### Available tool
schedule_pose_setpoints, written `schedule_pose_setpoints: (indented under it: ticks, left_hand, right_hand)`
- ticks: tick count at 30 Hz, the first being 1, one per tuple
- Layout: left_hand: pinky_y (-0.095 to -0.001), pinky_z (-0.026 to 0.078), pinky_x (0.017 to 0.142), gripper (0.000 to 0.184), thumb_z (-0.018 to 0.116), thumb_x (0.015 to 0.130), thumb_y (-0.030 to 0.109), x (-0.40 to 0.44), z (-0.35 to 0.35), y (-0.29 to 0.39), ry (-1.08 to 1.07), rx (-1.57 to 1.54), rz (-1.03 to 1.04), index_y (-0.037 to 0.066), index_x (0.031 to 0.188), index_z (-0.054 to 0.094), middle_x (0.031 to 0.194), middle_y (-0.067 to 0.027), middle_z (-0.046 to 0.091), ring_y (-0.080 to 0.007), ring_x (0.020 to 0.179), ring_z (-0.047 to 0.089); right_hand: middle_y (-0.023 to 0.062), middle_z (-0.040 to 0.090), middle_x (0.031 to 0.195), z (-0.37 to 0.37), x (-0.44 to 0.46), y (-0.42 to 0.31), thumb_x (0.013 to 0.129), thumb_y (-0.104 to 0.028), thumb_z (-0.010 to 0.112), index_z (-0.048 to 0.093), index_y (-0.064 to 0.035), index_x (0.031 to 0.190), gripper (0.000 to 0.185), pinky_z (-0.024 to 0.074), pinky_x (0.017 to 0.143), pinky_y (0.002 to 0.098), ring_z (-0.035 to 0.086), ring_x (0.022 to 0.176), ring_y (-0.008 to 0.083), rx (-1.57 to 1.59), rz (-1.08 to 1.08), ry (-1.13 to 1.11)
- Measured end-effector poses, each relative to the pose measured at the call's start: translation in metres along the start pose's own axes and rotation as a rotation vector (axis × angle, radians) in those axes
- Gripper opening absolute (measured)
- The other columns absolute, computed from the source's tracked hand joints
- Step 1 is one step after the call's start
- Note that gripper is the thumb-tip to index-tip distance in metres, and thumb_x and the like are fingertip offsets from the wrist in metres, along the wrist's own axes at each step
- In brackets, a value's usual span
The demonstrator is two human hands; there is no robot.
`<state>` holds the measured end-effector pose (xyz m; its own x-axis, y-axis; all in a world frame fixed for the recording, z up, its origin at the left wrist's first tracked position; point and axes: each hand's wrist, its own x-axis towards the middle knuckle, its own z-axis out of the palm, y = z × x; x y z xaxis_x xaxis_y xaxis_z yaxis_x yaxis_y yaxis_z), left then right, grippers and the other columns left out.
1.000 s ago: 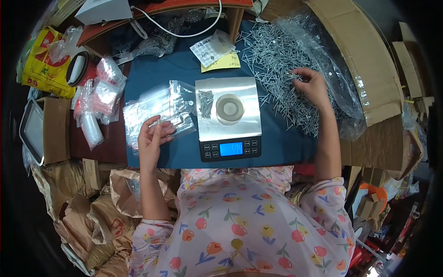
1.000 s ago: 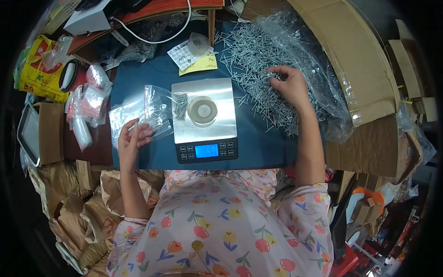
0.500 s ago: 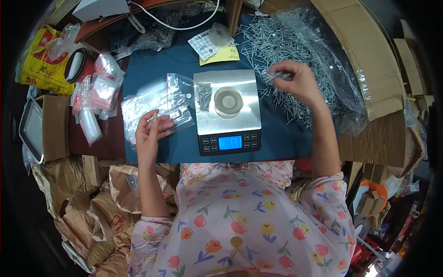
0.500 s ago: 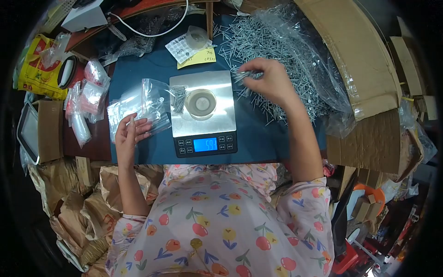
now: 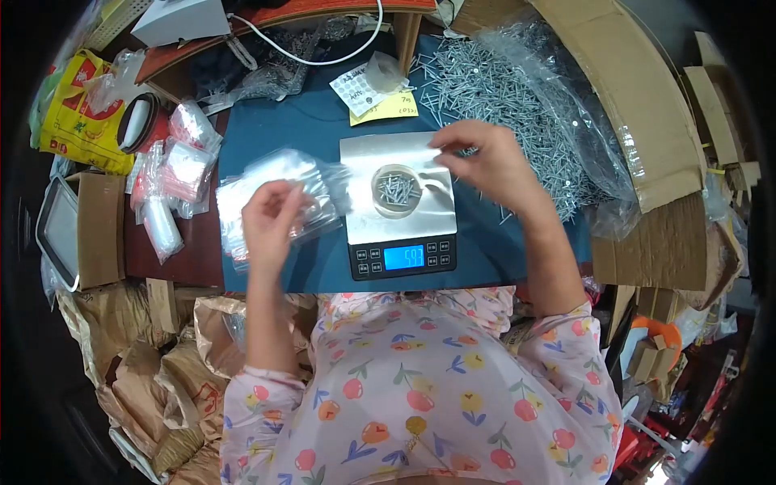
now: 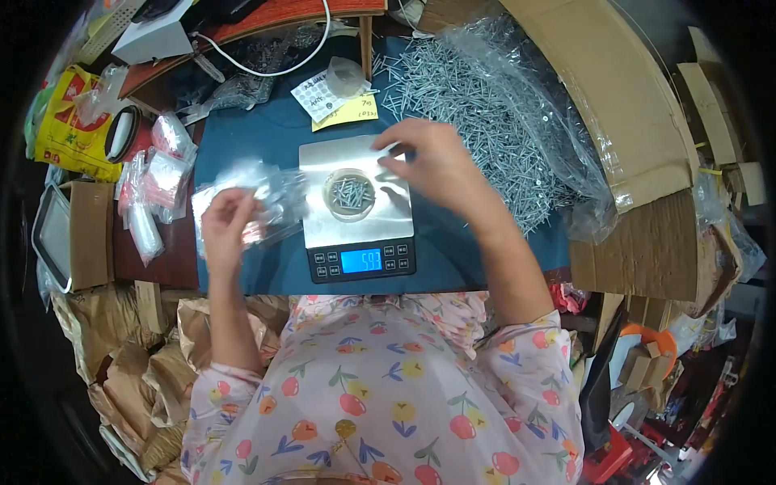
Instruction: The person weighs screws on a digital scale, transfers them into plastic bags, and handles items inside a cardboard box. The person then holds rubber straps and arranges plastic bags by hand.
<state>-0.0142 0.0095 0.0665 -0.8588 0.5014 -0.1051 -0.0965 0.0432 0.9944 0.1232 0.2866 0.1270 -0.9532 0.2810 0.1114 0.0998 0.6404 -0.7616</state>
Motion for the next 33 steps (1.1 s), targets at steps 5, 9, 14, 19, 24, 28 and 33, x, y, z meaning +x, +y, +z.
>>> schedule_pose_setpoints:
  ticks: [5, 9, 14, 19, 24, 28, 33]
  left_hand:
    - [-0.0203, 0.048, 0.064, 0.005, 0.064, 0.086, 0.001, -0.065, -0.101, 0.042, 0.092, 0.329, 0.074, 0.000, 0.089, 0.061, 0.083, -0.0033, 0.063, -0.0073, 0.074, 0.061]
    - [-0.0210, 0.046, 0.059, 0.004, 0.065, 0.083, -0.001, -0.118, -0.168, 0.061, 0.108, 0.691, -0.239, -0.002, 0.086, 0.062, 0.071, -0.0032, 0.063, -0.0080, 0.066, 0.060]
    - [-0.0244, 0.046, 0.053, 0.014, 0.067, 0.080, -0.001, -0.136, -0.185, 0.048, 0.098, 0.966, -0.505, -0.007, 0.092, 0.063, 0.068, -0.0073, 0.063, -0.0100, 0.060, 0.060]
    - [-0.0271, 0.050, 0.064, 0.019, 0.069, 0.079, 0.002, -0.094, -0.107, 0.042, 0.089, 0.919, -0.135, -0.003, 0.096, 0.066, 0.082, -0.0115, 0.068, -0.0148, 0.071, 0.064]
    - [-0.0383, 0.045, 0.093, 0.025, 0.065, 0.081, 0.003, -0.052, -0.038, 0.005, -0.118, 0.895, 0.341, 0.002, 0.106, 0.065, 0.108, -0.0164, 0.066, -0.0316, 0.107, 0.061]
    - [-0.0452, 0.032, 0.106, 0.021, 0.063, 0.081, 0.002, -0.032, -0.007, -0.041, -0.053, 1.145, 0.486, 0.003, 0.102, 0.067, 0.114, -0.0157, 0.063, -0.0314, 0.121, 0.052]
    - [-0.0415, 0.041, 0.096, 0.012, 0.063, 0.080, -0.001, -0.028, -0.011, -0.052, 0.037, 1.019, 0.535, 0.002, 0.092, 0.065, 0.102, -0.0138, 0.066, -0.0296, 0.110, 0.059]
  right_hand:
    - [0.0112, 0.066, 0.097, -0.034, -0.016, 0.040, 0.074, -0.011, 0.070, 0.068, -0.0053, 0.094, 0.021, 0.0502, 0.081, 0.0360, 0.064, 0.092, 0.0272, -0.250, 0.215, 0.056]
    - [0.0108, 0.063, 0.100, -0.021, -0.025, 0.070, 0.071, -0.013, 0.074, 0.067, -0.0084, 0.098, 0.028, 0.0468, 0.086, 0.0391, 0.058, 0.101, 0.0289, -0.514, 0.082, 0.007]
    - [0.0101, 0.061, 0.096, -0.003, -0.016, 0.087, 0.069, -0.013, 0.076, 0.067, -0.0093, 0.097, 0.030, 0.0468, 0.084, 0.0399, 0.057, 0.097, 0.0294, -0.574, 0.054, 0.032]
    - [0.0120, 0.062, 0.089, -0.007, -0.018, 0.101, 0.076, -0.013, 0.070, 0.068, -0.0063, 0.088, 0.014, 0.0497, 0.072, 0.0396, 0.061, 0.080, 0.0323, -0.449, 0.100, 0.091]
    - [0.0124, 0.065, 0.085, -0.017, -0.029, 0.097, 0.078, -0.011, 0.067, 0.068, -0.0048, 0.086, 0.010, 0.0500, 0.069, 0.0382, 0.063, 0.077, 0.0316, -0.438, 0.066, 0.218]
    - [0.0128, 0.065, 0.084, -0.022, -0.035, 0.091, 0.080, -0.010, 0.067, 0.068, -0.0045, 0.086, 0.009, 0.0497, 0.067, 0.0377, 0.063, 0.076, 0.0301, -0.382, 0.102, 0.279]
    - [0.0120, 0.065, 0.080, -0.024, -0.035, 0.088, 0.080, -0.009, 0.068, 0.068, -0.0035, 0.090, 0.011, 0.0495, 0.064, 0.0333, 0.063, 0.070, 0.0242, -0.372, 0.125, 0.297]
